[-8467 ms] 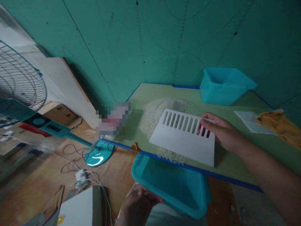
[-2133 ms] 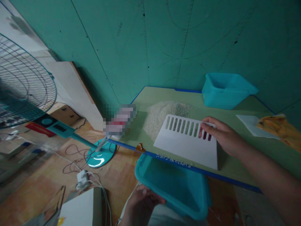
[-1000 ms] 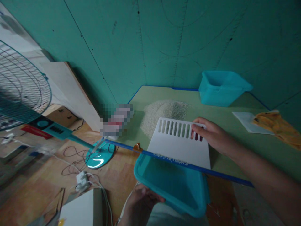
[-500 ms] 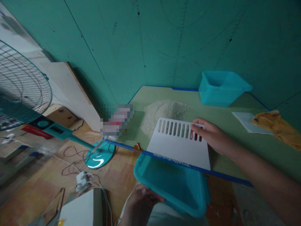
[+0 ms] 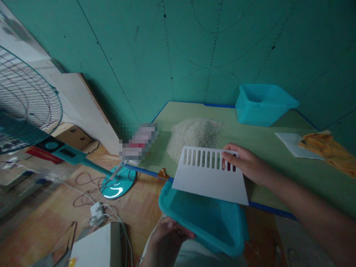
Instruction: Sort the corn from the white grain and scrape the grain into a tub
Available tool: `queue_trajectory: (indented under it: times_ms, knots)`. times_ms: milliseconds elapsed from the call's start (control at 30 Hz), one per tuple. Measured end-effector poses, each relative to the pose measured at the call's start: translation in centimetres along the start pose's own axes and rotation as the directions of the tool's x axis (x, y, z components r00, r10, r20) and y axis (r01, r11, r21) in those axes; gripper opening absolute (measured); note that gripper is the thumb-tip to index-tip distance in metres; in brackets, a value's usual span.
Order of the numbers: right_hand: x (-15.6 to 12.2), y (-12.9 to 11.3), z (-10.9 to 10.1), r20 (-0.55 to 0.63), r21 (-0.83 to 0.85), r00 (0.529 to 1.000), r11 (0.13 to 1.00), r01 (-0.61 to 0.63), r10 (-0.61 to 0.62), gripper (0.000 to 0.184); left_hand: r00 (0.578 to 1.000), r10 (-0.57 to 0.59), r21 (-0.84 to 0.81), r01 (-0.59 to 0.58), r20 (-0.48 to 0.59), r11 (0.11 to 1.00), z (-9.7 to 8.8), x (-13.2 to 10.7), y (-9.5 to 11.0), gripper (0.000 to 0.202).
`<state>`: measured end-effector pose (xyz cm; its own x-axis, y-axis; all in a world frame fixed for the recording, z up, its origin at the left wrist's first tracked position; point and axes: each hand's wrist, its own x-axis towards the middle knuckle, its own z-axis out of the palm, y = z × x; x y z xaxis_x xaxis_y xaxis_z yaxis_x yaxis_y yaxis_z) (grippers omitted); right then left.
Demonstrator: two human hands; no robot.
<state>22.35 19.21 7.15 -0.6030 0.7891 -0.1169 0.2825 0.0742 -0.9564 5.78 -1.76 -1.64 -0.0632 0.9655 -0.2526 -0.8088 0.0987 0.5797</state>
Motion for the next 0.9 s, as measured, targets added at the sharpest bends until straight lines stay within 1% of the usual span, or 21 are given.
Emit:
queue_trajectory:
  times_ms: [67, 133, 233, 300, 333, 433, 600, 767, 900]
  knots:
    - [0.0, -0.1, -0.2, -0.047, 0.019, 0.999, 1.000, 0.011, -0.010, 0.036, 1.000, -0.002, 0.004, 0.002, 0.003, 1.000, -0.1, 0.0, 0.0, 0.022]
    - [0.1, -0.1, -0.6, -0.142, 0.061, 0.989, 0.997, 0.039, -0.030, 0.036, 1.000, -0.009, 0.006, 0.009, 0.003, 1.000, -0.1, 0.0, 0.0, 0.023]
    - [0.3, -0.2, -1.6, -0.311, 0.083, 0.949, 0.993, 0.089, -0.059, 0.033, 1.000, -0.021, -0.001, 0.021, -0.010, 1.000, -0.2, 0.1, 0.1, 0.022]
    - [0.4, -0.2, -2.3, -0.390, 0.049, 0.918, 0.994, 0.098, -0.071, 0.034, 0.999, -0.027, -0.010, 0.027, -0.019, 1.000, -0.1, 0.1, 0.1, 0.020]
    - [0.5, -0.2, -2.5, -0.411, 0.029, 0.909, 0.995, 0.096, -0.076, 0.035, 0.999, -0.031, -0.013, 0.031, -0.021, 0.999, -0.1, 0.1, 0.1, 0.020]
    - [0.5, -0.1, -3.0, -0.410, -0.014, 0.908, 0.996, 0.089, -0.087, 0.037, 0.999, -0.034, -0.008, 0.033, -0.038, 0.999, -0.1, 0.0, 0.1, 0.020]
    - [0.6, 0.1, -2.7, -0.331, -0.032, 0.941, 0.997, 0.070, -0.076, 0.035, 0.997, -0.053, 0.006, 0.053, -0.049, 0.999, -0.2, 0.0, 0.1, 0.020]
    - [0.6, 0.2, -2.4, -0.281, 0.011, 0.958, 0.998, 0.065, -0.060, 0.031, 0.999, -0.041, 0.016, 0.042, -0.034, 0.999, -0.1, 0.0, 0.2, 0.022]
    - [0.3, 0.0, -2.2, -0.262, 0.043, 0.964, 0.998, 0.053, -0.040, 0.031, 0.999, -0.035, 0.018, 0.035, -0.032, 0.999, -0.2, 0.0, 0.2, 0.025]
